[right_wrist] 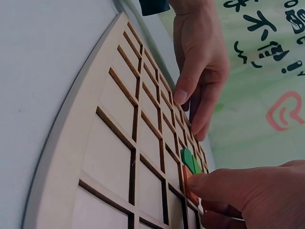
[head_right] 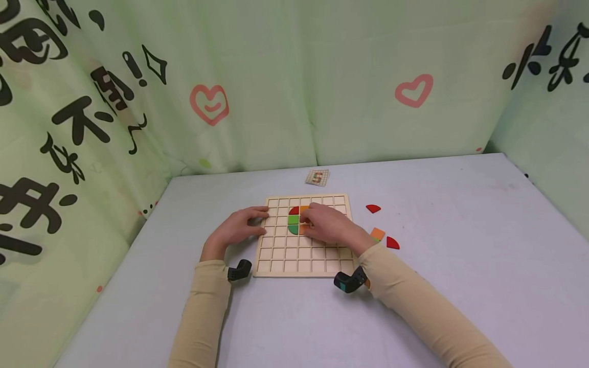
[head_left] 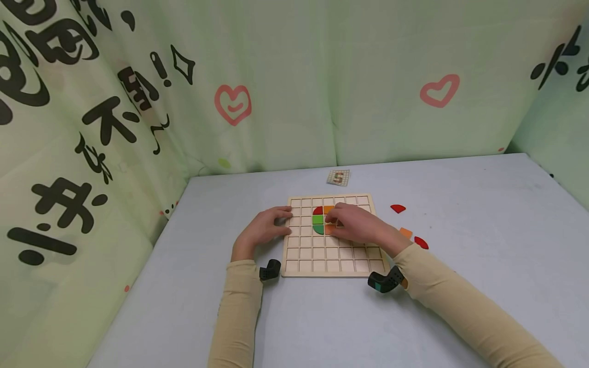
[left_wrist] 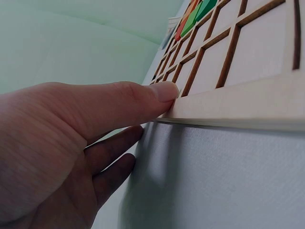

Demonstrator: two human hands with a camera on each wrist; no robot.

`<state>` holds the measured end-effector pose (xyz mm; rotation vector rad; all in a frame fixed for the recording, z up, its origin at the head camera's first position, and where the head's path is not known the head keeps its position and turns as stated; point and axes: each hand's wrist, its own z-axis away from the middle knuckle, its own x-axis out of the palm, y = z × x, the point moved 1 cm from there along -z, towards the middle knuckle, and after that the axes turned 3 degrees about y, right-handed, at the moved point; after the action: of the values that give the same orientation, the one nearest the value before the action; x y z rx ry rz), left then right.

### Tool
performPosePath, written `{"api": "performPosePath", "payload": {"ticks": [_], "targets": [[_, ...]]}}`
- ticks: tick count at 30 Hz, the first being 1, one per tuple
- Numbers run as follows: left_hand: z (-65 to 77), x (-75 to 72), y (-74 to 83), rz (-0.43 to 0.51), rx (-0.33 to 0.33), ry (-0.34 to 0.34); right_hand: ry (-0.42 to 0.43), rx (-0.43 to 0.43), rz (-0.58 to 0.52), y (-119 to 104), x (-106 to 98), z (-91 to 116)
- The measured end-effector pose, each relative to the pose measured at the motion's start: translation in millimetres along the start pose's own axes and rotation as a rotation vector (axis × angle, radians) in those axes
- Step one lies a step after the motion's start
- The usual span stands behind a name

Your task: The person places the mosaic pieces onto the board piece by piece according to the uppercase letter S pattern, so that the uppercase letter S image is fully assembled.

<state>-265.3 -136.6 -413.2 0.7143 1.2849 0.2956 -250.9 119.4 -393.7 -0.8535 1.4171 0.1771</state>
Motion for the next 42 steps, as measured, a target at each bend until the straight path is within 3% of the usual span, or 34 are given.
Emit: {"api": "performPosePath", "payload": {"ticks": [42], "targets": [[-0.4,0.2,0.7,0.001,0.006,-0.007,-0.008,0.056,-0.015,5.4,5.9,-0.4]]}}
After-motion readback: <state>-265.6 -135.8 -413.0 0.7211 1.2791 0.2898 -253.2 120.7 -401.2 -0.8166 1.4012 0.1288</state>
